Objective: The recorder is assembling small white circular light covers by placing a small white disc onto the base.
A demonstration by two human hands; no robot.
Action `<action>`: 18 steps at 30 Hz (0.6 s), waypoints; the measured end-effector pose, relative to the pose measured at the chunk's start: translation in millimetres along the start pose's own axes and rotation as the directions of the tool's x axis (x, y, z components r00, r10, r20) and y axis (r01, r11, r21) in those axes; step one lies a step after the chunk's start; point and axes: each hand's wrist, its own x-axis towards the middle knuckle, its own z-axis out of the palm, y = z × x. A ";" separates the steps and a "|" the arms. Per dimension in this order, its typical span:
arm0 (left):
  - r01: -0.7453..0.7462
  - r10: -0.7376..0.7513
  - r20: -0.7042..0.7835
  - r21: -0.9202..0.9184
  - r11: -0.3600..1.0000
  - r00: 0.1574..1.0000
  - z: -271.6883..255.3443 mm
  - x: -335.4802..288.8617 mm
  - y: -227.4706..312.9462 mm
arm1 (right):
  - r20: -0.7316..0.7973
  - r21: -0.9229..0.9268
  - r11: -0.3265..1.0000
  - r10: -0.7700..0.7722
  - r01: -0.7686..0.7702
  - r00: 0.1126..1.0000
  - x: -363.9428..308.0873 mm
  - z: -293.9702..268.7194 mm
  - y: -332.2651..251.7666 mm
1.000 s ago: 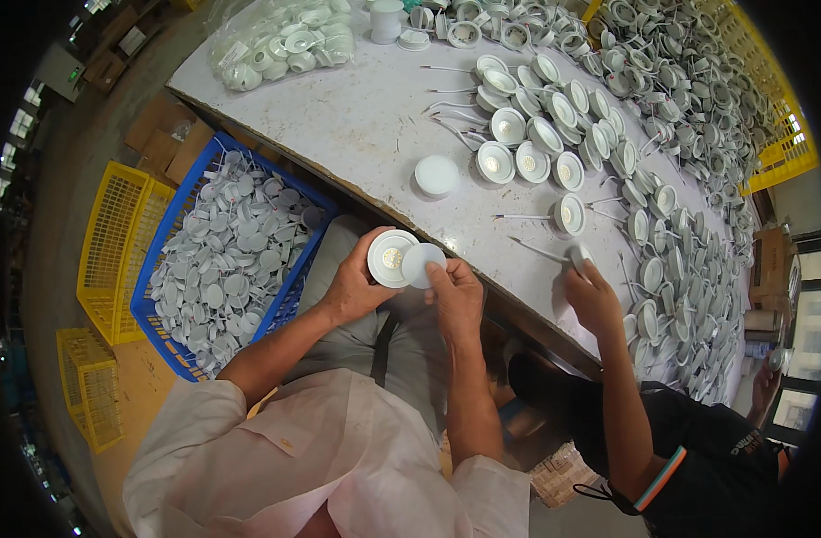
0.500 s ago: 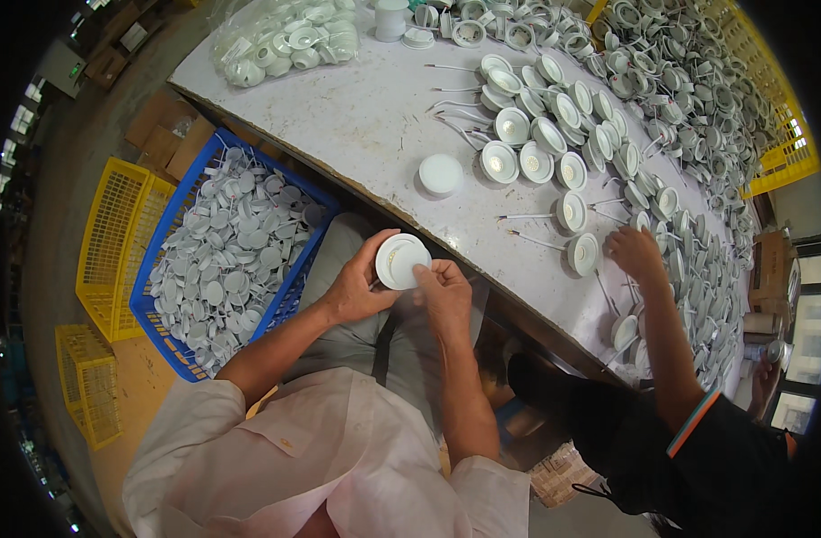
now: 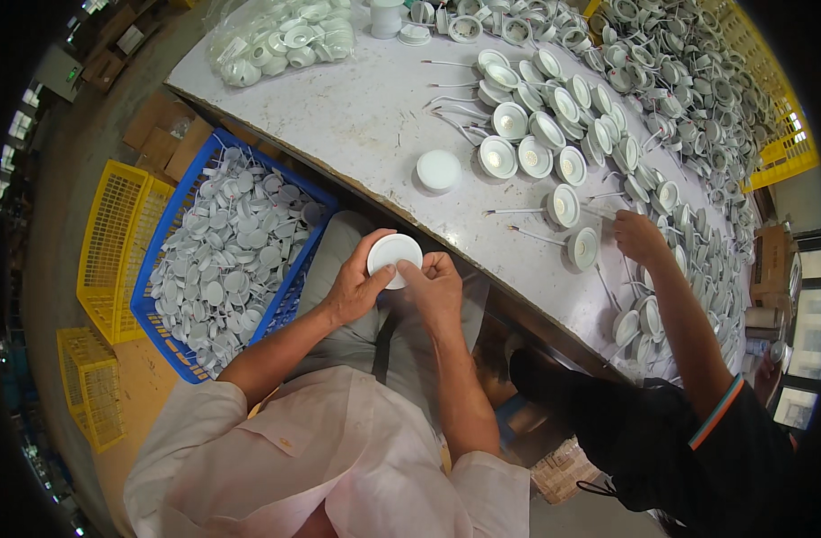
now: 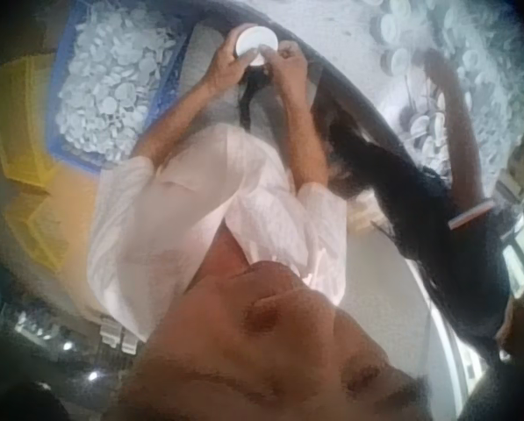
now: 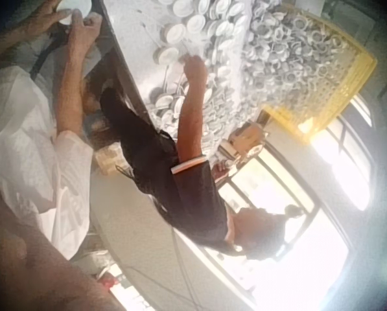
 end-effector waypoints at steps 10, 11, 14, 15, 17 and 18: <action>-0.008 0.008 -0.005 0.071 0.997 1.000 3.9 -3.2 1.6 | 0.027 -0.035 0.996 0.082 -0.081 0.996 -2.2 0.1 -1.5; -0.003 0.003 0.004 0.074 0.997 1.000 3.5 -3.3 1.8 | 0.026 -0.035 0.996 0.084 -0.083 0.996 -1.8 -0.2 -0.5; -0.002 0.001 0.015 0.074 0.997 1.000 5.1 -3.6 1.0 | 0.049 -0.012 0.997 0.074 -0.074 0.996 -1.1 -3.5 3.4; -0.007 0.006 0.012 0.075 0.997 1.000 5.4 -3.7 0.2 | 0.056 -0.005 0.997 0.081 -0.080 0.995 -0.6 -4.4 4.8; -0.002 0.001 0.012 0.073 0.997 1.000 5.7 -4.5 -1.4 | 0.064 0.002 0.996 0.088 -0.088 0.994 -0.1 -5.2 7.0; 0.002 -0.003 0.015 0.070 0.998 1.000 5.8 -4.8 -2.5 | 0.062 -0.005 0.995 0.096 -0.096 0.993 -0.1 -5.5 8.1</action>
